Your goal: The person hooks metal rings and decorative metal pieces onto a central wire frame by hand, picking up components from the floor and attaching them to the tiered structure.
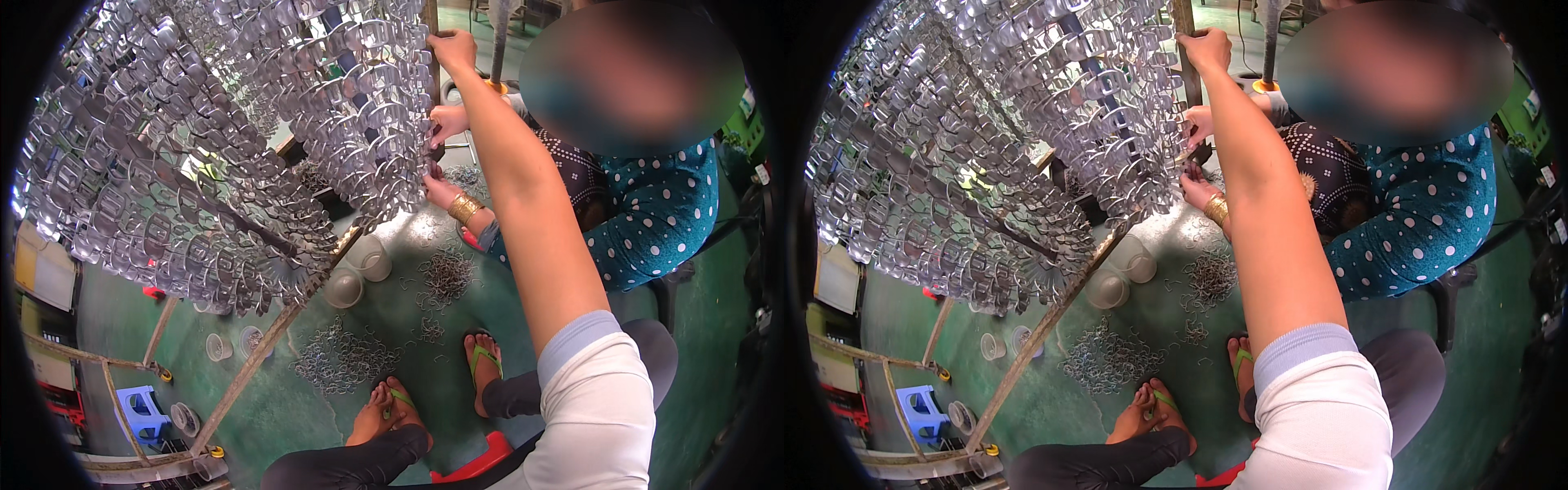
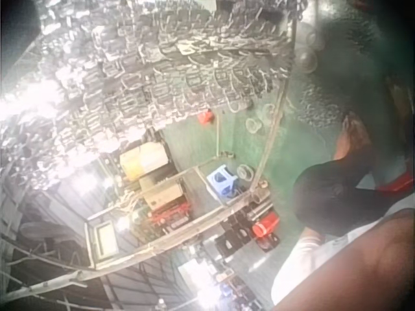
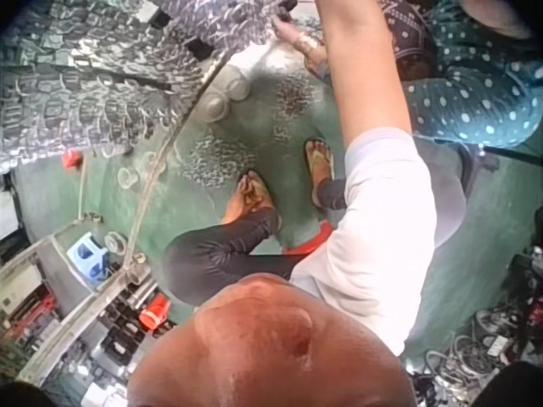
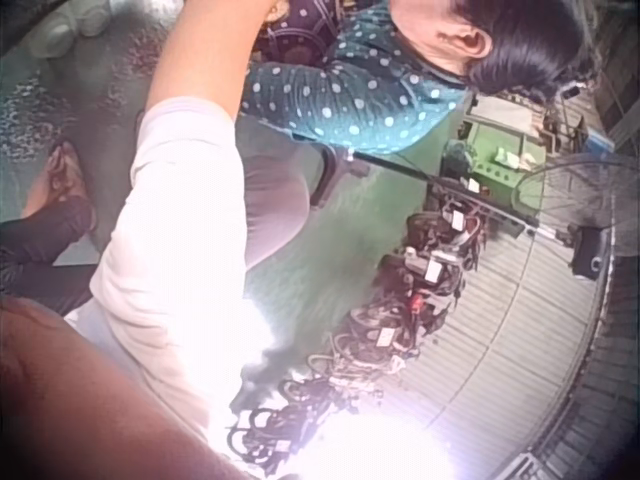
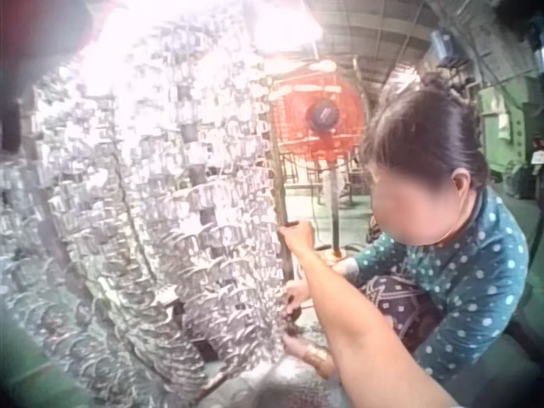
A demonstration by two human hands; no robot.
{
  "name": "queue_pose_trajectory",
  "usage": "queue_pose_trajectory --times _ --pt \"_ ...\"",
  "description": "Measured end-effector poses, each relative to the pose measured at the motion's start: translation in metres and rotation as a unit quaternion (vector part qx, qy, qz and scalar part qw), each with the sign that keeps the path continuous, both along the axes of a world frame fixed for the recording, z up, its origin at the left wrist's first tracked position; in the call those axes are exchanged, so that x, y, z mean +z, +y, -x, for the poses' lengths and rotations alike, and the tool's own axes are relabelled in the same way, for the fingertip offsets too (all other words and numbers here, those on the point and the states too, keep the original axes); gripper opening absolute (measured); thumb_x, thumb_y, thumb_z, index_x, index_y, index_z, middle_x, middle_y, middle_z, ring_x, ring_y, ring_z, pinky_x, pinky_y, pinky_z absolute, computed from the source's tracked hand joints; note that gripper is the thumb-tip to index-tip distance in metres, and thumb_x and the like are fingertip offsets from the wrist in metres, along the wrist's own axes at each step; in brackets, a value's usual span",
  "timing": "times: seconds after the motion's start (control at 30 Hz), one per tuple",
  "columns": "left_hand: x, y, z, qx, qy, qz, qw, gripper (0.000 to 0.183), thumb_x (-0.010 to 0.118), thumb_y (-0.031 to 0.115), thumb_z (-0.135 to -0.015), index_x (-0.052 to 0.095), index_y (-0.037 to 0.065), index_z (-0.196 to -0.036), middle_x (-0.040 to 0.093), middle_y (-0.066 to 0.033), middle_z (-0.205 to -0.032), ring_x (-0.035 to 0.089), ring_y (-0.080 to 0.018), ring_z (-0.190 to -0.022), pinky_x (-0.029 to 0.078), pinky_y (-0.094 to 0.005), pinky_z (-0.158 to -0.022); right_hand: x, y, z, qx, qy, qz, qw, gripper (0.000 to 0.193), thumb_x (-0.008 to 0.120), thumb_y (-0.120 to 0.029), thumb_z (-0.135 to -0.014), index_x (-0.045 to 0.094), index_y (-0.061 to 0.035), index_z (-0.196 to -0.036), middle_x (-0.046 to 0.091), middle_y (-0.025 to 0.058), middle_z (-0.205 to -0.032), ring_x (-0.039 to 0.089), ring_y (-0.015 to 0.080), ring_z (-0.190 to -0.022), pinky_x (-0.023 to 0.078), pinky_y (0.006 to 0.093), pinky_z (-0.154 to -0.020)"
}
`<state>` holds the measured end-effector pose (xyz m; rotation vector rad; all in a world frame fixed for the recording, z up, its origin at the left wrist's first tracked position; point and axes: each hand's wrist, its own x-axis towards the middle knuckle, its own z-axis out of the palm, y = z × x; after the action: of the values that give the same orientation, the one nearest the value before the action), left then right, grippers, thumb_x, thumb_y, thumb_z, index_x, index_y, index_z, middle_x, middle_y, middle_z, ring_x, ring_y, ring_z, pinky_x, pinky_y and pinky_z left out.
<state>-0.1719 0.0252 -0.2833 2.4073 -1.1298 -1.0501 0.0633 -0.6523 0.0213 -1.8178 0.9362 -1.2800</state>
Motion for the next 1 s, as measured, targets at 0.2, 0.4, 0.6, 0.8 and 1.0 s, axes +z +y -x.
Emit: queue_pose_trajectory --times 0.2,0.4,0.6,0.8,1.0 --pt "0.002 -0.002 -0.001 -0.003 -0.002 0.004 1.0 0.086 0.064 0.062 -0.084 0.04 0.011 -0.15 0.023 -0.0175 -0.161 0.027 -0.0355 -0.147 0.038 -0.0466 -0.111 0.003 0.009 -0.001 -0.047 0.001 -0.015 0.999 0.048 0.081 -0.038 -0.067 0.073 -0.006 -0.102 0.075 0.0143 -0.098 0.072 0.0303 -0.094 0.055 0.04 -0.085" --pt "0.009 -0.003 0.001 0.002 0.007 -0.007 1.0 0.086 0.063 0.062 -0.085 0.041 0.01 -0.149 0.022 -0.0184 -0.161 0.026 -0.0362 -0.147 0.038 -0.0462 -0.111 0.002 0.023 -0.005 -0.038 0.0 -0.024 0.999 0.047 0.081 -0.038 -0.069 0.071 -0.006 -0.102 0.074 0.0155 -0.1 0.071 0.0329 -0.095 0.055 0.0427 -0.086" --pt "-0.001 0.001 0.001 -0.003 0.0 0.033 0.999 0.086 0.066 0.059 -0.085 0.041 0.006 -0.148 0.026 -0.0208 -0.159 0.027 -0.0377 -0.146 0.037 -0.045 -0.113 0.001 0.016 -0.003 -0.058 -0.082 0.02 0.995 0.029 0.078 -0.03 -0.075 0.077 -0.0049 -0.089 0.075 0.0148 -0.088 0.072 0.0317 -0.087 0.055 0.0407 -0.084" --pt "-0.001 -0.005 0.003 -0.009 -0.002 0.022 1.0 0.086 0.066 0.057 -0.085 0.041 0.004 -0.148 0.026 -0.0223 -0.158 0.027 -0.039 -0.146 0.037 -0.0447 -0.112 -0.011 0.004 0.021 0.022 -0.164 0.027 0.986 0.03 0.078 -0.024 -0.082 0.077 -0.0002 -0.099 0.076 0.0117 -0.085 0.071 0.0173 -0.07 0.055 0.0321 -0.07" --pt "-0.004 0.005 0.005 -0.004 -0.029 0.028 0.999 0.085 0.064 0.057 -0.085 0.041 0.004 -0.148 0.025 -0.023 -0.158 0.029 -0.04 -0.145 0.04 -0.0461 -0.109 -0.005 0.026 0.034 -0.013 -0.18 0.036 0.983 0.032 0.081 -0.026 -0.08 0.077 0.0006 -0.096 0.076 0.0118 -0.085 0.069 0.0176 -0.07 0.054 0.0321 -0.072"
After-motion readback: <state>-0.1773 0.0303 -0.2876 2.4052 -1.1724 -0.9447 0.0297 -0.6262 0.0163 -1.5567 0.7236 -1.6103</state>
